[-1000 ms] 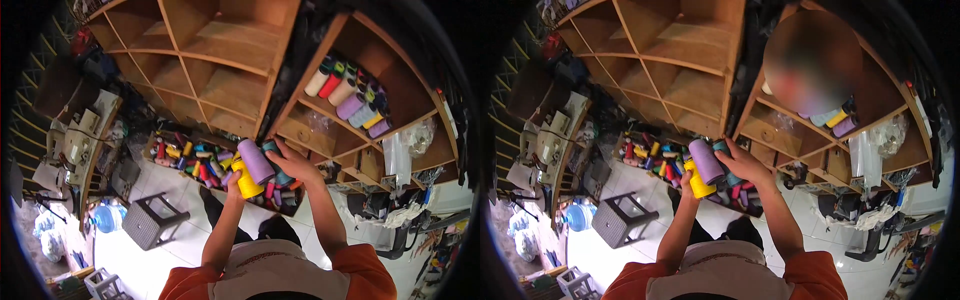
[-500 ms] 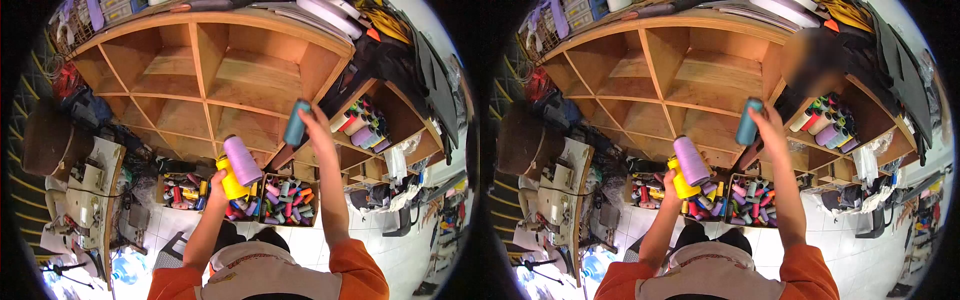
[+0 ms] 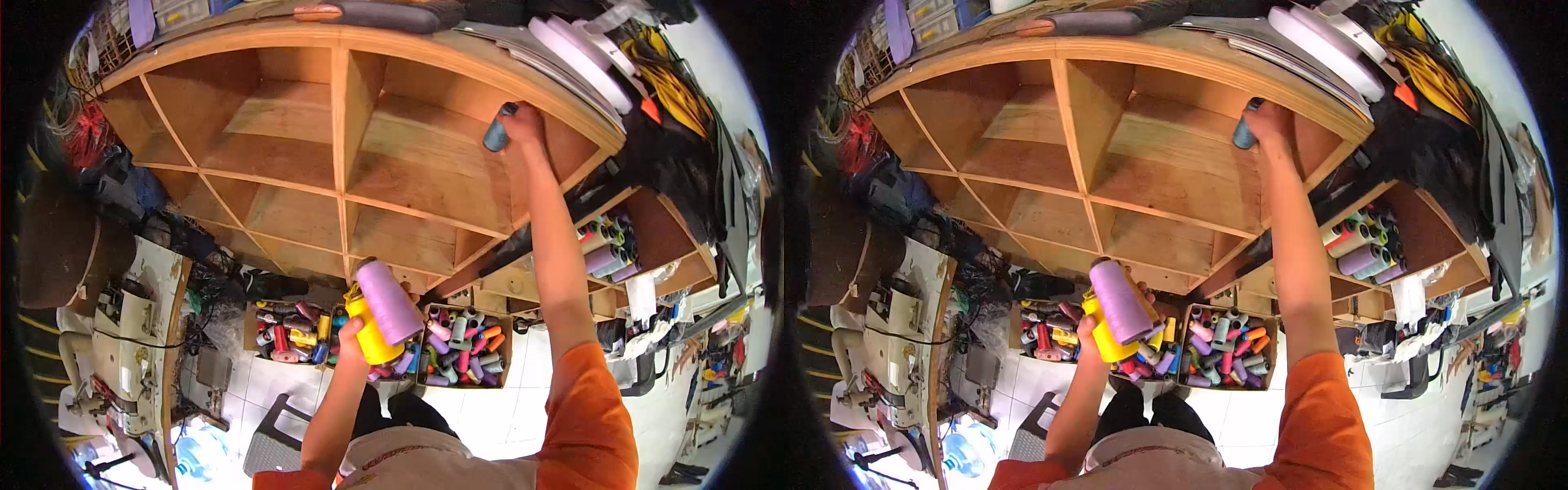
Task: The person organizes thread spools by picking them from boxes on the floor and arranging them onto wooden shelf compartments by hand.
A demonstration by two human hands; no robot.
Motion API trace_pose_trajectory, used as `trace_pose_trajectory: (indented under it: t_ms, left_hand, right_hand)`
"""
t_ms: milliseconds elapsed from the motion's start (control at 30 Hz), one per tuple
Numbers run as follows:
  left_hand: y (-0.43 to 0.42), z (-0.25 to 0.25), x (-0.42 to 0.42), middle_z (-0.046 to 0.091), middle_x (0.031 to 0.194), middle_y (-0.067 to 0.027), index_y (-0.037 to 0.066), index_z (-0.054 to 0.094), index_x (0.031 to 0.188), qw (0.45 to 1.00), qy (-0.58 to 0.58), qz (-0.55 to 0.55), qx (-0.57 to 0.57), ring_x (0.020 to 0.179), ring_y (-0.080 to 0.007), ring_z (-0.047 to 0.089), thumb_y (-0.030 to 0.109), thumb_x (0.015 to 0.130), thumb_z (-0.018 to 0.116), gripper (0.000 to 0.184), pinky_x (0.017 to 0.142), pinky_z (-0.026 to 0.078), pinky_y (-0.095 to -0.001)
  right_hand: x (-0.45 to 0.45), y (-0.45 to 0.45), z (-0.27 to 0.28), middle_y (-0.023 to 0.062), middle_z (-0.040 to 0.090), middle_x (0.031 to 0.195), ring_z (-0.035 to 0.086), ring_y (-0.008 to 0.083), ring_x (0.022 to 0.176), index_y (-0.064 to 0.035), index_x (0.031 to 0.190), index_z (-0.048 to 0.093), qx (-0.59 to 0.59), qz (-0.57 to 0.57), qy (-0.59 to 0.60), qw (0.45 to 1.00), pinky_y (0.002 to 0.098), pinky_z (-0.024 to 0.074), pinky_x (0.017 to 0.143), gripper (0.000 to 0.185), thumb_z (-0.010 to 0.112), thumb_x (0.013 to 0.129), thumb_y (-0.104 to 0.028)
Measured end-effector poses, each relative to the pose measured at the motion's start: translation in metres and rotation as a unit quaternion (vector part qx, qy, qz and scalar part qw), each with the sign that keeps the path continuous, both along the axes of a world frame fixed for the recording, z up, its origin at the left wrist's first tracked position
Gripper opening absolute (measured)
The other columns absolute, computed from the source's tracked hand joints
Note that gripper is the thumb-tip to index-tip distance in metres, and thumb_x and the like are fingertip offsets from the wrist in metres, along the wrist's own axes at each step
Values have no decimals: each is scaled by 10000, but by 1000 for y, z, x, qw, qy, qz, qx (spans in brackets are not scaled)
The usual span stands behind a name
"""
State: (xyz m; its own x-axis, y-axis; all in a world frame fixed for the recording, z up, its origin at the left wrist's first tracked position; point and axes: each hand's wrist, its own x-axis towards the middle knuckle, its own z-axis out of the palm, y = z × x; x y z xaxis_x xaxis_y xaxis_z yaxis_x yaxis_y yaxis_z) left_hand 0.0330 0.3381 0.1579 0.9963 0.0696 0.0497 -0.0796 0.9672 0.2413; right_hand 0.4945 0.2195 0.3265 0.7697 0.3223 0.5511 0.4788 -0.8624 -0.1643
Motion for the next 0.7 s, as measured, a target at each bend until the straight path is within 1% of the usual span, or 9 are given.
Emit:
trace_pose_trajectory:
  t_ms: [100,200,233,333,400,500,600,633,700]
  left_hand:
    - [5,20,0,436,1282,-201,88,259,1396,1000,-9,16,-13,1185,-393,461,400,594,760,996,982,399,-557]
    - [13,18,-7,448,1255,-197,92,257,1398,1000,8,16,-25,1162,-394,472,372,575,774,1012,967,397,-590]
    - [16,17,-11,450,1250,-195,94,256,1398,999,11,20,-29,1161,-391,472,368,573,775,1012,966,396,-594]
    - [31,15,-16,453,1240,-192,88,242,1403,998,2,67,-13,1158,-383,470,381,582,763,1015,956,410,-582]
    - [47,15,-23,450,1246,-193,82,236,1404,995,1,99,3,1150,-379,475,393,589,754,1014,949,420,-574]
    - [68,23,-40,435,1278,-194,71,242,1403,985,13,167,32,1153,-362,478,425,607,739,1003,940,432,-553]
    - [85,-2,-60,426,1303,-195,61,263,1397,977,35,208,43,1172,-359,466,443,618,735,988,959,411,-564]
    - [88,14,-58,434,1296,-193,58,261,1399,969,-4,227,93,1186,-360,454,451,629,732,985,970,391,-582]
    - [88,-8,-69,434,1296,-193,59,250,1404,966,19,244,79,1191,-356,449,454,626,742,1002,971,384,-596]
  right_hand:
    - [10,7,1,162,671,937,638,305,901,-56,912,683,-30,-11,-53,998,379,484,788,385,714,678,-360]
    - [21,11,-15,117,670,847,631,221,778,-44,917,665,39,47,28,998,329,483,704,341,708,713,-314]
    - [-1,14,-6,95,664,840,618,192,769,-46,938,659,91,97,112,985,312,478,686,335,707,722,-297]
    - [-100,34,50,16,625,894,564,112,811,-51,1055,617,91,182,329,922,255,455,672,356,699,754,-224]
    - [-164,48,73,59,617,949,574,150,845,-18,1071,591,135,240,400,874,290,468,753,415,710,732,-226]
    - [-210,60,77,63,612,955,570,140,849,-9,1096,578,178,309,457,815,278,463,757,414,715,763,-214]
    - [-232,57,62,78,609,974,570,131,890,13,1121,563,181,373,450,791,267,452,790,433,717,781,-204]
    - [-241,53,53,68,606,994,567,132,911,14,1136,561,179,360,469,787,263,450,806,432,707,785,-192]
    - [-254,44,23,52,606,1017,562,133,931,-2,1154,564,157,350,488,784,250,439,836,419,698,787,-154]
